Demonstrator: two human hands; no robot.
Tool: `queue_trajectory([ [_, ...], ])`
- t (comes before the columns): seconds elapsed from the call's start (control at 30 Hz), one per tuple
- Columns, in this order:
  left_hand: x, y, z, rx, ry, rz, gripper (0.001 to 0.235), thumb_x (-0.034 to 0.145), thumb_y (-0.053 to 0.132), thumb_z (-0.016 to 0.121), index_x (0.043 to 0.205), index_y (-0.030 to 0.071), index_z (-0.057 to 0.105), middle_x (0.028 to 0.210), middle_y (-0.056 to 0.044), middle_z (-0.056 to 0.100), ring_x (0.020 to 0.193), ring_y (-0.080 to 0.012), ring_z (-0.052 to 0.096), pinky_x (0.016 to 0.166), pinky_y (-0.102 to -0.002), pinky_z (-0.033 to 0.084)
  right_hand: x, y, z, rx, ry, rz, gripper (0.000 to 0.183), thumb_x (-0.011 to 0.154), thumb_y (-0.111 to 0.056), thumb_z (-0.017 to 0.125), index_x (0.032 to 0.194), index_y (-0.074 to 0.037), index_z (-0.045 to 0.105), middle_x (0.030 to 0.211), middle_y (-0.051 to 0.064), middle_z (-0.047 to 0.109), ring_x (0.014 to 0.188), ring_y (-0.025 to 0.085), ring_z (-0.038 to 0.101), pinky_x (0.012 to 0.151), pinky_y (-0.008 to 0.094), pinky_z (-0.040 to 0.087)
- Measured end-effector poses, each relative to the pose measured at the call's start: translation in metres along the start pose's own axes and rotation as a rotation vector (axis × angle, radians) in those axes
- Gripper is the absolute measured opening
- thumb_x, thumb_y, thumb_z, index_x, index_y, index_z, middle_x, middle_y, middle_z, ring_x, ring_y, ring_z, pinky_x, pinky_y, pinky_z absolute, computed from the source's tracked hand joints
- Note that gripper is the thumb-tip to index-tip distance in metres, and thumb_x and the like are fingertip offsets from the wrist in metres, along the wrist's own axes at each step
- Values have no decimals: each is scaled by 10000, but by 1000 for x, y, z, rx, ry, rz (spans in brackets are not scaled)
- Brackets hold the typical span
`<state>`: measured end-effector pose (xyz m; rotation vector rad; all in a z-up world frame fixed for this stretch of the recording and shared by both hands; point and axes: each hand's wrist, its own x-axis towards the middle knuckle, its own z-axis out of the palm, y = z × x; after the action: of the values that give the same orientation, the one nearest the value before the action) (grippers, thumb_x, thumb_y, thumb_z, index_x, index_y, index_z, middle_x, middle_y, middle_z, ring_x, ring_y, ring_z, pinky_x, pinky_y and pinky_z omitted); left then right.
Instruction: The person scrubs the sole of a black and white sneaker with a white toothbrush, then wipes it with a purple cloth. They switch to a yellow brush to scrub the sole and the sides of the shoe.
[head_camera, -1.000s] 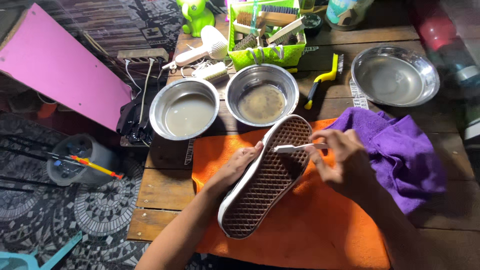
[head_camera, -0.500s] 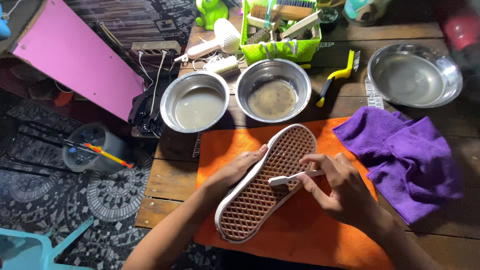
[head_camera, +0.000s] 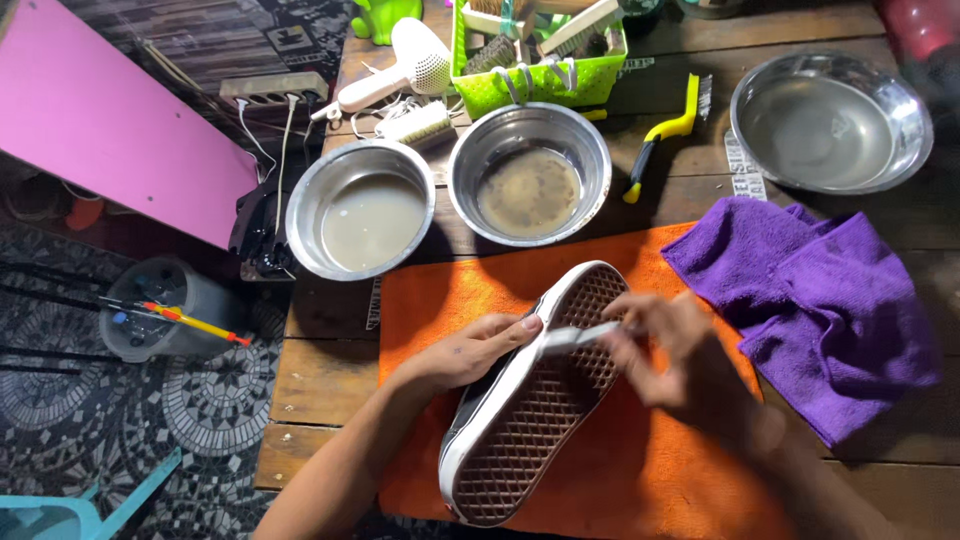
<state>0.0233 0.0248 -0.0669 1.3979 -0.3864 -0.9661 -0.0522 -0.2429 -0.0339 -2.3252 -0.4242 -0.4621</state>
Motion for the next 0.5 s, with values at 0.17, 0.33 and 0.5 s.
queue_trajectory([
  [0.17, -3, 10, 5, 81, 81, 108, 464, 1082, 430, 527, 1395, 95, 601, 751, -28, 608, 674, -84, 575, 534, -227, 504, 0, 24, -8, -82, 13, 279, 220, 971, -327, 692, 1147, -209, 634, 688, 20, 677, 627, 241, 624, 789, 398, 490],
  [0.33, -3, 8, 9, 84, 81, 122, 505, 1082, 413, 523, 1500, 130, 551, 742, -40, 615, 669, -87, 579, 535, -215, 504, -2, -7, -4, 46, 19, 289, 173, 980, -332, 665, 1068, -182, 669, 694, 40, 725, 628, 239, 669, 792, 390, 503],
  [0.5, -1, 3, 12, 81, 76, 100, 509, 1079, 412, 528, 1501, 128, 550, 738, -44, 618, 662, -88, 581, 530, -217, 507, -8, 21, 0, -14, 34, 259, 191, 932, -265, 728, 1090, -174, 670, 795, 80, 730, 742, 309, 673, 790, 427, 517],
])
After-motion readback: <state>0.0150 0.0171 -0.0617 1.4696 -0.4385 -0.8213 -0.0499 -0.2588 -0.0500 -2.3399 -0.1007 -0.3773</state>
